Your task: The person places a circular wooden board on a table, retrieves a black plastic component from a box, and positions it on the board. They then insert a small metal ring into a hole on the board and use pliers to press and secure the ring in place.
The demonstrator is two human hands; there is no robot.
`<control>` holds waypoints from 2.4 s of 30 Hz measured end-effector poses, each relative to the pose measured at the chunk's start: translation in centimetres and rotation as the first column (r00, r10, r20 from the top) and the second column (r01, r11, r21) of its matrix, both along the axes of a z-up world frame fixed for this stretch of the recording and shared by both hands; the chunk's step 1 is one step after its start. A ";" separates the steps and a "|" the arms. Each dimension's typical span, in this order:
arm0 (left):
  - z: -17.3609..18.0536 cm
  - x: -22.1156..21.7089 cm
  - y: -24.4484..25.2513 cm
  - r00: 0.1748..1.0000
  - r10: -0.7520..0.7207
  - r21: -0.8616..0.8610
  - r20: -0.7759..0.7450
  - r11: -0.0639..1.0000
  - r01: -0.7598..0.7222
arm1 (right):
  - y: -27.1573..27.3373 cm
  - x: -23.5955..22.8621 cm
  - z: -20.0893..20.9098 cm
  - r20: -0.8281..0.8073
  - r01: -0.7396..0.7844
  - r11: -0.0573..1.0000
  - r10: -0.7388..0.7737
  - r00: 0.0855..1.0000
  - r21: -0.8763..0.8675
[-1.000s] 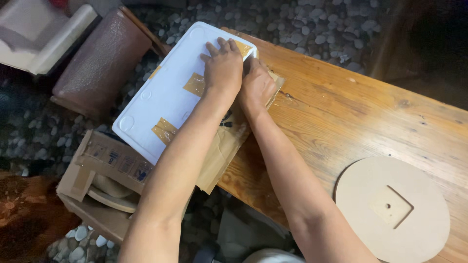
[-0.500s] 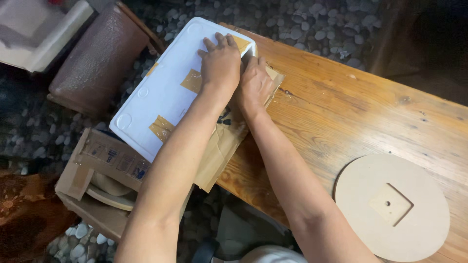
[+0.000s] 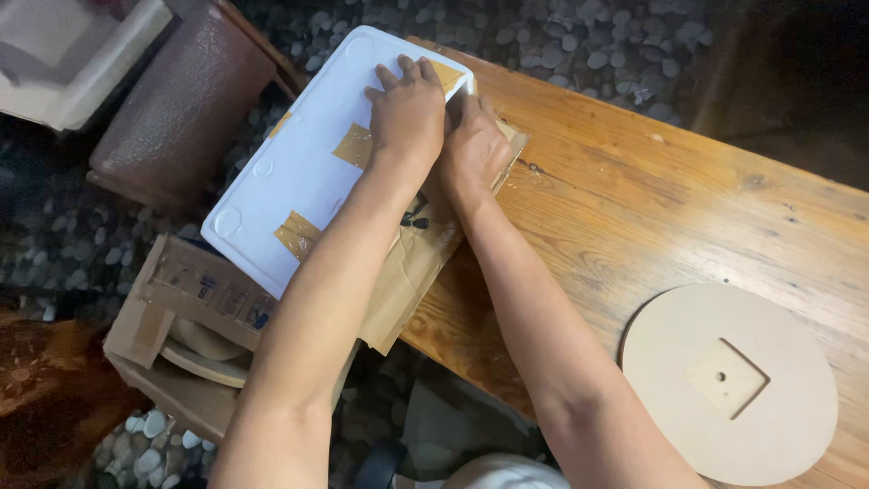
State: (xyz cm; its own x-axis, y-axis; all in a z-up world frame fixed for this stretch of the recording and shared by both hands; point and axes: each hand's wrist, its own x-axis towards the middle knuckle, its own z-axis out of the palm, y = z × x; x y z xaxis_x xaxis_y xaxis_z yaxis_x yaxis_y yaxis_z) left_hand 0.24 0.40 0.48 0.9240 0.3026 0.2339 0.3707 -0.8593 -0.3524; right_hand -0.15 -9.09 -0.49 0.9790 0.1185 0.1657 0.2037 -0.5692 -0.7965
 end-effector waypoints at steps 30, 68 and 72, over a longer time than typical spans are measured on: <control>2.1 -0.6 0.5 0.998 -0.055 -0.160 -0.021 0.986 0.051 | -0.6 -0.2 0.4 -0.016 -0.079 0.987 0.082 0.997 0.142; 3.1 -1.2 0.5 0.993 -0.113 -0.202 -0.016 0.974 0.107 | 1.2 2.0 -3.7 0.049 -0.011 0.996 0.015 0.999 -0.083; 2.8 -1.2 0.5 0.993 -0.116 -0.189 0.013 0.975 0.117 | 1.3 1.9 -3.8 0.086 0.007 0.997 0.000 0.996 -0.078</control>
